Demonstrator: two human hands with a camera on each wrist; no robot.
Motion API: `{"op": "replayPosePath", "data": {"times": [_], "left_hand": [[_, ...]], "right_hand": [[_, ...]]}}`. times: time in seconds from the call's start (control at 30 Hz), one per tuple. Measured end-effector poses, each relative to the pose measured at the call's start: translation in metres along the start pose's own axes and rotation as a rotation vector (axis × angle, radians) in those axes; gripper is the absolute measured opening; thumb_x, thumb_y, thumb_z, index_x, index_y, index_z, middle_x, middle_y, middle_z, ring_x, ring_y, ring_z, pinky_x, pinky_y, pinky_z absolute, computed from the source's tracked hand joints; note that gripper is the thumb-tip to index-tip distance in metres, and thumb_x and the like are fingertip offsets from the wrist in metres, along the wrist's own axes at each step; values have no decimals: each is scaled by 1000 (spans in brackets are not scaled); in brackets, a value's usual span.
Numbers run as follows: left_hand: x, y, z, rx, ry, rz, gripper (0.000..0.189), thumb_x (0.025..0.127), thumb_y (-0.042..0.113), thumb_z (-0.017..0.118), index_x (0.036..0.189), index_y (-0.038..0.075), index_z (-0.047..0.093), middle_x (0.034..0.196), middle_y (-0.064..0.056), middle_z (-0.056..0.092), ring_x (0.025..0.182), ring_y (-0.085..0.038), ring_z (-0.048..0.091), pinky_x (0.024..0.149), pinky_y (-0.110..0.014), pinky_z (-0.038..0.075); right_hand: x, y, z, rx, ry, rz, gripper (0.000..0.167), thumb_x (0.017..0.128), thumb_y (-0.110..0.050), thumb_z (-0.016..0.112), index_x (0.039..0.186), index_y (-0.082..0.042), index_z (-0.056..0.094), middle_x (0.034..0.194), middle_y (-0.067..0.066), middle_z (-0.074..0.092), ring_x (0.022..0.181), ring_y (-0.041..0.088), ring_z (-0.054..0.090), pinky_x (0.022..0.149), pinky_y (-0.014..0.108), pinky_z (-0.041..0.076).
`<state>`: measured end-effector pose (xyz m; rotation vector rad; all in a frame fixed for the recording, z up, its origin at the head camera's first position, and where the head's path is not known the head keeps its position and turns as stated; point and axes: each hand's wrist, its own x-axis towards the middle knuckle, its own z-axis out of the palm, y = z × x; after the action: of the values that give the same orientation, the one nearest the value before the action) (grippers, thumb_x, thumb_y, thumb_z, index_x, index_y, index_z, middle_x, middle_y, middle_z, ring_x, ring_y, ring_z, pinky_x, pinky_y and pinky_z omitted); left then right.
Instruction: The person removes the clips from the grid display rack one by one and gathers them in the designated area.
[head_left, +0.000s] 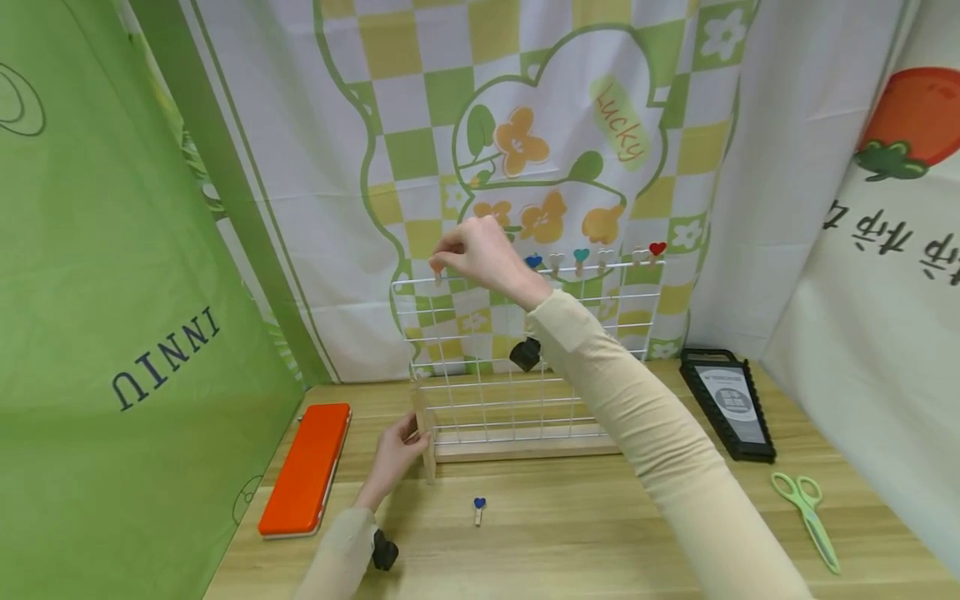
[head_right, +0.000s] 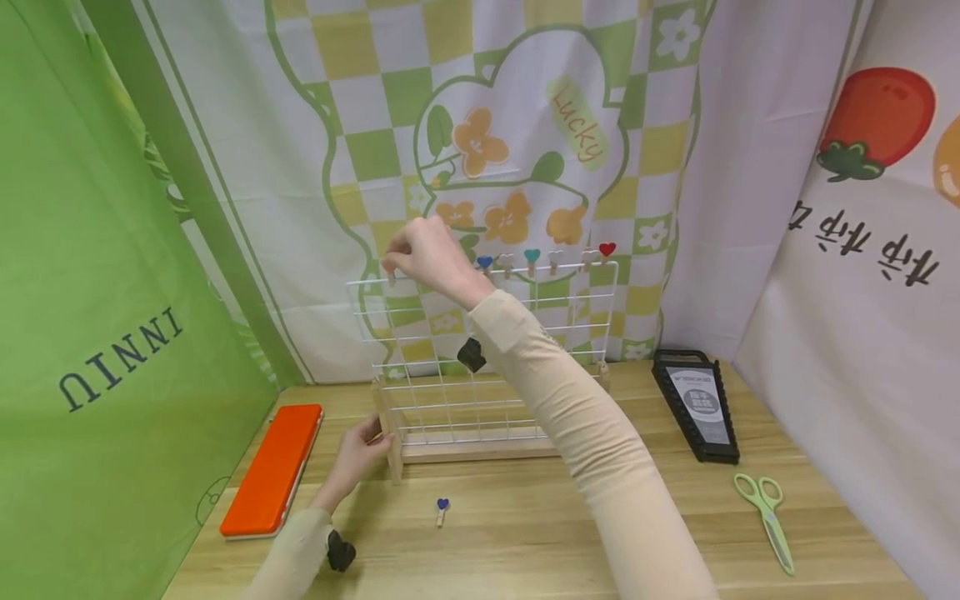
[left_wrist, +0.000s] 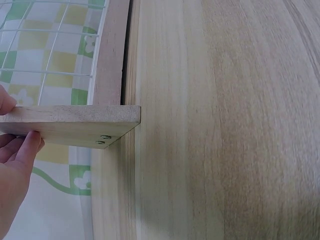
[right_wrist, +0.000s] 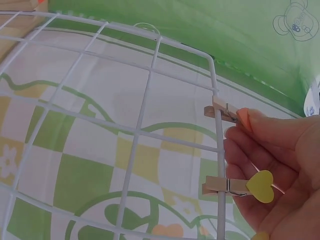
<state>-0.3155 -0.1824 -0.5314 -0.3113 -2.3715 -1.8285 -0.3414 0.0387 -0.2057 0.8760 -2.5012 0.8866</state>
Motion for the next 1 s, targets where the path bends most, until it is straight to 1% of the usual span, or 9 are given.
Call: {"op": "replayPosePath", "data": {"times": [0.17, 0.27, 0.37, 0.5, 0.57, 0.63, 0.7, 0.87, 1.0], "left_hand": [[0, -1, 0, 18, 0, 2, 55, 90, -7, 63, 139, -19, 42, 132, -39, 55, 125, -48, 55, 102, -45, 54], [0, -1, 0, 20, -3, 0, 55, 90, -7, 62, 139, -20, 41, 132, -40, 54, 126, -48, 55, 102, -44, 54], [0, -1, 0, 18, -5, 2, 54, 90, -7, 62, 139, -19, 42, 132, -39, 54, 126, -48, 55, 103, -44, 54], [1, -1, 0, 22, 5, 15, 53, 89, -8, 61, 137, -20, 43, 131, -39, 55, 125, -48, 55, 102, -41, 54], [1, -1, 0, 24, 7, 23, 53, 89, -9, 61, 137, -21, 43, 131, -40, 55, 125, -49, 54, 101, -41, 55], [1, -2, 0, 19, 4, 21, 53, 89, -9, 61, 137, -21, 43, 131, -40, 55, 126, -49, 54, 102, -41, 54], [1, -1, -1, 11, 1, 15, 54, 89, -9, 61, 138, -20, 42, 132, -40, 54, 126, -49, 54, 102, -41, 54], [0, 0, -1, 3, 0, 3, 56, 89, -9, 62, 140, -19, 41, 134, -39, 52, 128, -48, 53, 103, -42, 53], [0, 0, -1, 0, 4, -12, 57, 89, -8, 63, 141, -17, 41, 136, -38, 52, 129, -46, 53, 103, -41, 52]], "right_hand": [[-1, 1, 0, -8, 22, -17, 16, 94, -19, 68, 88, -10, 81, 91, 6, 79, 58, 10, 58, 50, 16, 36], [-1, 1, -2, -14, 47, -32, 16, 95, -19, 68, 89, -10, 81, 90, 6, 79, 61, 14, 64, 52, 16, 36], [-2, -1, -6, -10, 66, -41, 16, 94, -20, 69, 89, -10, 81, 89, 7, 79, 63, 15, 65, 55, 16, 38], [-6, -3, -11, 19, 55, -33, 16, 95, -21, 68, 89, -11, 80, 88, 6, 79, 65, 14, 63, 59, 17, 42], [-9, -4, -13, 28, 49, -29, 17, 95, -23, 67, 90, -12, 80, 88, 5, 78, 64, 14, 62, 59, 18, 43], [-14, -4, -15, 32, 52, -28, 17, 95, -24, 67, 91, -13, 80, 88, 3, 78, 65, 14, 63, 59, 19, 44], [-19, -4, -16, 41, 59, -35, 16, 95, -25, 68, 93, -13, 79, 88, 3, 78, 68, 15, 66, 61, 19, 48], [-33, -4, -12, 76, 99, -95, 14, 94, -20, 69, 96, -10, 78, 90, 4, 78, 80, 17, 72, 74, 24, 60], [-41, -5, -10, 75, 148, -162, 12, 93, -15, 69, 96, -7, 78, 92, 6, 78, 84, 17, 73, 81, 27, 62]]}}
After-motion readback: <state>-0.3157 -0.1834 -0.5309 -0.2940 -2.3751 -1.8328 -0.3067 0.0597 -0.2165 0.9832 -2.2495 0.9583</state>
